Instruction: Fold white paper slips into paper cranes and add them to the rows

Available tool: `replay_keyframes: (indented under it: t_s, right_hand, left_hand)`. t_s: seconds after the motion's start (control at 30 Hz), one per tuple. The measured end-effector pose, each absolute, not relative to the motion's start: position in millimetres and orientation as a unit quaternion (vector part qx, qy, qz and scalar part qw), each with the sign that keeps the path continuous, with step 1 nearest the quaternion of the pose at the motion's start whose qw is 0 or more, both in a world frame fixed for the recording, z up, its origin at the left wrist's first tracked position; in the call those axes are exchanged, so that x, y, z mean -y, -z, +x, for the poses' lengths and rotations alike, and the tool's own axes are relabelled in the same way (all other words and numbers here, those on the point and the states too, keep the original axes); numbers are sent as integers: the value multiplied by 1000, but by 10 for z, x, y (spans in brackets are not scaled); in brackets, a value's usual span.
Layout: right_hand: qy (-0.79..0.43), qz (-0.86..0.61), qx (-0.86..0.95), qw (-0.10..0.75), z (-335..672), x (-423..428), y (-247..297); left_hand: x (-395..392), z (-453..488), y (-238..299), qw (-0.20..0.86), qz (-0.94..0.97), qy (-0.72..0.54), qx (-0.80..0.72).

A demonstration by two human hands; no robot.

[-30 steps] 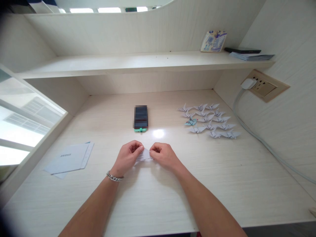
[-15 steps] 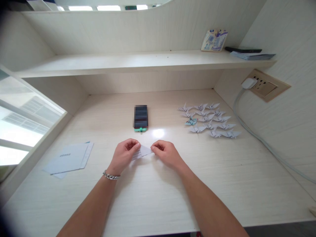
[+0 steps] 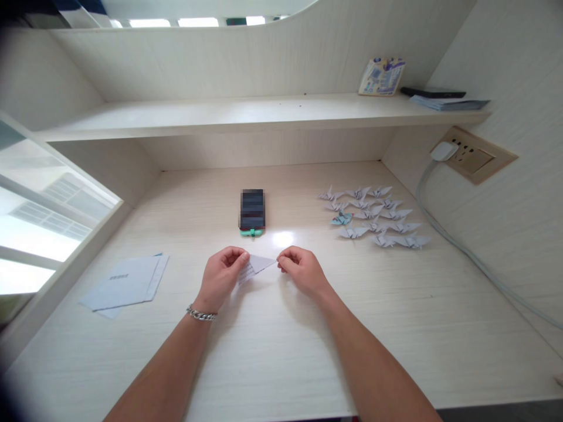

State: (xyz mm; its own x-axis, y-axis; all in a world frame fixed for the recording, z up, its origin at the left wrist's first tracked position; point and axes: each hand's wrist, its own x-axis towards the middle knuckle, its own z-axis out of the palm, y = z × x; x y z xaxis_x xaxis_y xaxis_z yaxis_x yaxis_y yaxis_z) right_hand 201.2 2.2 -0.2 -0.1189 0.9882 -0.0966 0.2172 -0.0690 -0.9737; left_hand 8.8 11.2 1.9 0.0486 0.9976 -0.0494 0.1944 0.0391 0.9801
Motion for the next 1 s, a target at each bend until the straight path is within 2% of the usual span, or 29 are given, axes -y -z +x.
replay_keyframes:
  t_s: [0.1,0.37,0.57,1.0]
  right_hand:
    - [-520,-514,551,402,1971,-24,28]
    - [-462,-522,636,331,1938,47,-14]
    - [-477,-503,656,299,1963,59,-63]
    - [-538,-487,601,334,2136,-17,-56]
  left_hand:
    - [-103,113,3,485,549,-420,-535]
    - [-26,124,-114,467,672,-287,-498]
    - [17,145,-196,459,705,-252,-478]
    - [-83,-13,-199,512,662,-249,-488]
